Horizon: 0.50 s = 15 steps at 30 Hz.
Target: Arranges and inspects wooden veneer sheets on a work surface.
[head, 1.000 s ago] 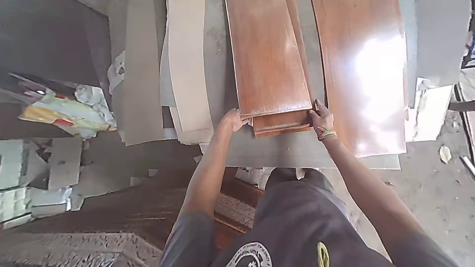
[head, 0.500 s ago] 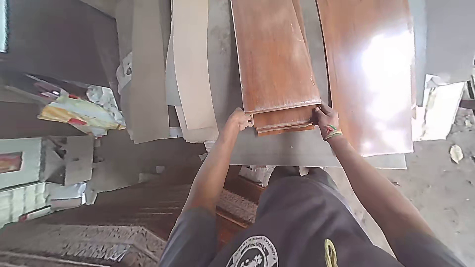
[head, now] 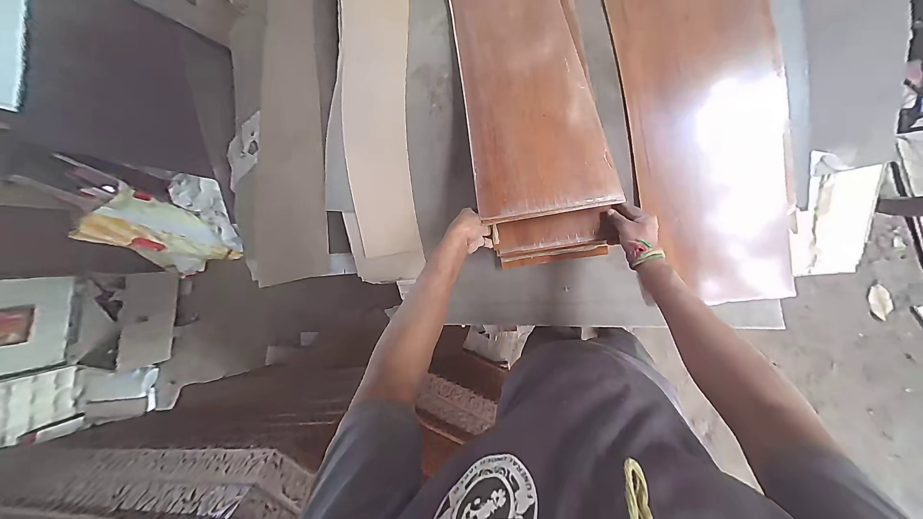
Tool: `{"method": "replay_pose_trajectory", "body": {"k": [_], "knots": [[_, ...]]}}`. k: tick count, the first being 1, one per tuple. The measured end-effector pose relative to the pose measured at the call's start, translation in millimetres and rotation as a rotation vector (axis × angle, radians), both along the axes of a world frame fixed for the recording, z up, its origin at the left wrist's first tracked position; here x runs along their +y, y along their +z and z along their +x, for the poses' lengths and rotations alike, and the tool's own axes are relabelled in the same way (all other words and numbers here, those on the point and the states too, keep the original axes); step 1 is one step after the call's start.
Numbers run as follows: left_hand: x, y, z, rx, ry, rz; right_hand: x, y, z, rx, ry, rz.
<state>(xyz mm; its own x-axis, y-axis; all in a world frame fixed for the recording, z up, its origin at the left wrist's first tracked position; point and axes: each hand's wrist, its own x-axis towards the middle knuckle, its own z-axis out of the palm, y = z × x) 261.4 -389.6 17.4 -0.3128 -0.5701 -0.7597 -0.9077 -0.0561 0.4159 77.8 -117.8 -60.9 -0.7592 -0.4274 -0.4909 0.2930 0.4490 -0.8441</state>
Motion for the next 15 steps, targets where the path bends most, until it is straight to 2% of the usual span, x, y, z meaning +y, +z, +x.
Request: {"method": "replay_pose_trajectory", "body": {"k": [3, 6, 9, 12, 15], "knots": [[4, 4, -1, 0.026, 0.087, 0.031, 2, 6, -2, 0.036, 0.026, -0.031], [9, 6, -4, 0.146, 0.18, 0.099, 8, 7, -10, 0.041, 0.068, -0.055], [13, 11, -5, 0.152, 0.129, 0.093, 13, 0, -18, -0.082, 0.045, -0.155], [4, 9, -1, 0.188, 0.176, 0.129, 11, -8, -19, -0.231, 0.021, -0.293], [6, 12, -1, 0.229, 0.247, 0.143, 13, -4, -12, -0.288, 0.034, -0.304]]}}
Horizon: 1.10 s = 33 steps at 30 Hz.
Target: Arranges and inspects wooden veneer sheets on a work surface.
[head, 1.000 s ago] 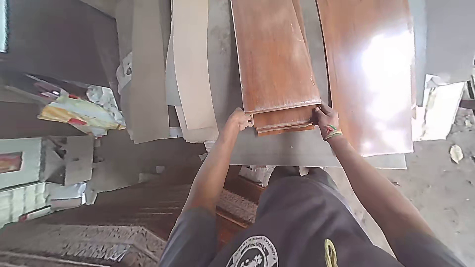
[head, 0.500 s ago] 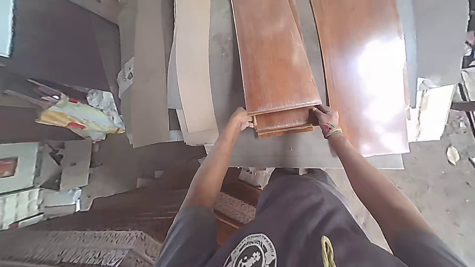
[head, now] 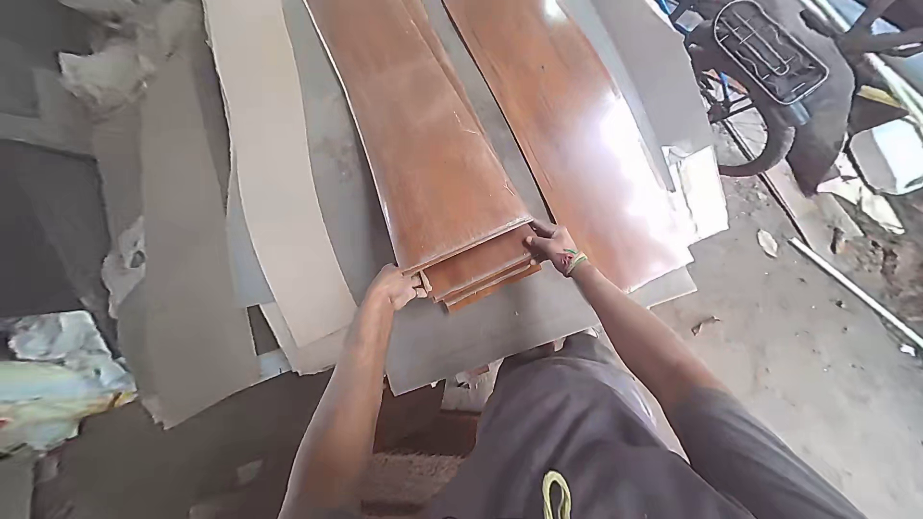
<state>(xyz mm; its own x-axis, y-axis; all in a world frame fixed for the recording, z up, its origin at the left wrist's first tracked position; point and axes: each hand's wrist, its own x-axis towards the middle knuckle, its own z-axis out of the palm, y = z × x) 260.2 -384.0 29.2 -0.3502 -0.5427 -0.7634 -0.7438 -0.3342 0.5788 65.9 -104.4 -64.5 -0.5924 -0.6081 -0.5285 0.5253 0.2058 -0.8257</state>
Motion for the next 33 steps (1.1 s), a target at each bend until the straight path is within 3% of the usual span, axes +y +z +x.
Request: {"method": "replay_pose_trajectory", "body": {"k": [5, 10, 27, 33], "knots": [[1, -7, -1, 0.011, 0.02, -0.019, 1, -1, 30, -0.042, -0.097, -0.241], [-1, -2, 0, -0.021, -0.042, -0.074, 5, 4, 23, -0.22, -0.1, -0.413], [-7, -17, 5, 0.022, -0.047, -0.016, 21, -10, -9, 0.104, 0.262, -0.178], [-10, -18, 4, -0.025, -0.061, -0.064, 24, 3, -24, 0.188, 0.401, -0.088]]}}
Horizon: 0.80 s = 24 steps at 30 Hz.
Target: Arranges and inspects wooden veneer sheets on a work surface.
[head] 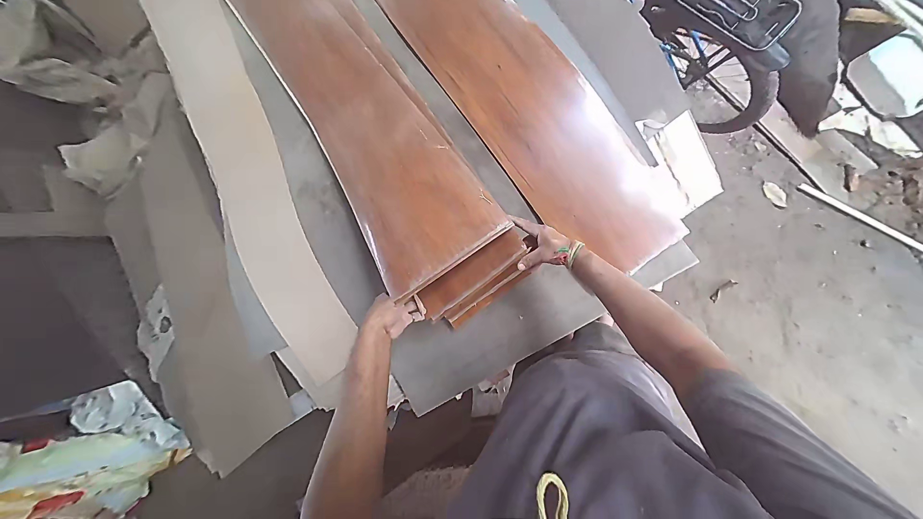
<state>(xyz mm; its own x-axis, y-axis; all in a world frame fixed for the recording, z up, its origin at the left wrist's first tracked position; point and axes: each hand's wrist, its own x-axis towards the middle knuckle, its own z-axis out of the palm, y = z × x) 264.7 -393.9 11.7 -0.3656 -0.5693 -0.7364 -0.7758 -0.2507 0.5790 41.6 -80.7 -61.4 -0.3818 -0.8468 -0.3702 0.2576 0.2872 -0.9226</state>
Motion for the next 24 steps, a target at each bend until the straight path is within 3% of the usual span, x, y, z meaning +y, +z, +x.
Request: {"method": "replay_pose_trajectory", "body": {"k": [11, 24], "knots": [[7, 1, -3, 0.069, 0.187, 0.11, -6, 0, -8, 0.096, 0.005, 0.115], [4, 10, -2, 0.085, 0.055, 0.123, -3, 24, -19, 0.156, 0.045, 0.009]]}}
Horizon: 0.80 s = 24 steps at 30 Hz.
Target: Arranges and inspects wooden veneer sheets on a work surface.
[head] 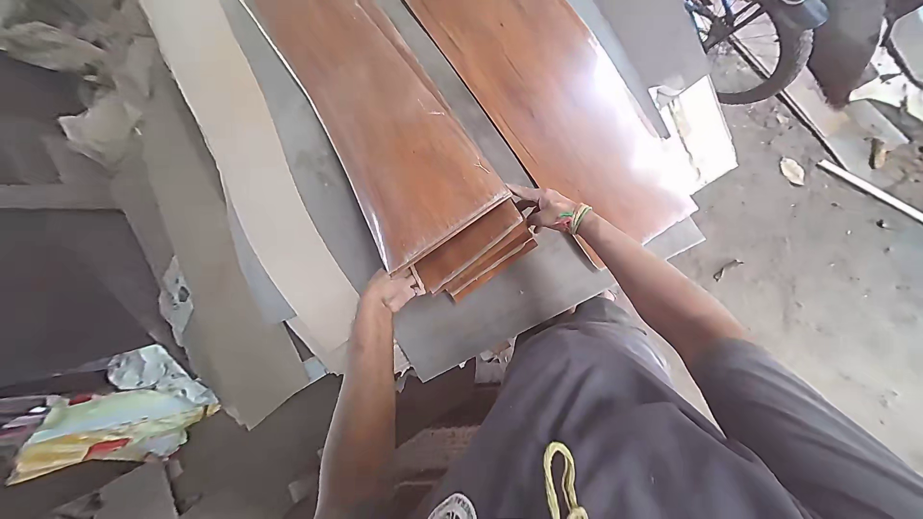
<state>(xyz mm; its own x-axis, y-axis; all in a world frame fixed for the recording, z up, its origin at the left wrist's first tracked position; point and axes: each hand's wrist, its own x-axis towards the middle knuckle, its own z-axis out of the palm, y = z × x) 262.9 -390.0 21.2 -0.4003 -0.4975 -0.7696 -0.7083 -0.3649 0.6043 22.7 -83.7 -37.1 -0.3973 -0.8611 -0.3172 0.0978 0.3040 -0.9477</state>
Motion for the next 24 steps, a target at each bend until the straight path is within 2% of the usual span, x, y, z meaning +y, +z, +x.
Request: {"method": "replay_pose_trajectory", "body": {"k": [3, 9, 12, 15, 17, 18, 19, 20, 22, 24], "knots": [[7, 7, -1, 0.039, 0.063, -0.009, 0, 6, -5, 0.045, 0.039, 0.063], [9, 28, -7, 0.08, 0.049, -0.164, -2, 9, -10, 0.001, 0.019, -0.019], [11, 38, -9, 0.139, 0.042, -0.276, 0, 11, -9, -0.092, -0.006, -0.073], [24, 54, -21, 0.159, 0.181, -0.345, 9, 10, -9, -0.25, -0.11, -0.247], [25, 62, -25, 0.248, 0.205, -0.303, 12, -3, -2, -0.376, -0.307, -0.367], [21, 66, -26, 0.329, 0.189, -0.243, 13, -11, 2, -0.371, -0.431, -0.331], [17, 70, -27, 0.4, 0.194, -0.195, 13, -22, 8, -0.266, -0.529, -0.19], [14, 76, -29, 0.446, 0.218, -0.169, 14, -34, 14, -0.079, -0.548, 0.037], [12, 95, -37, 0.503, 0.318, -0.122, 15, -54, 40, 0.145, -0.476, 0.354], [7, 112, -46, 0.572, 0.353, -0.063, 11, -67, 59, 0.21, -0.377, 0.475]]}}
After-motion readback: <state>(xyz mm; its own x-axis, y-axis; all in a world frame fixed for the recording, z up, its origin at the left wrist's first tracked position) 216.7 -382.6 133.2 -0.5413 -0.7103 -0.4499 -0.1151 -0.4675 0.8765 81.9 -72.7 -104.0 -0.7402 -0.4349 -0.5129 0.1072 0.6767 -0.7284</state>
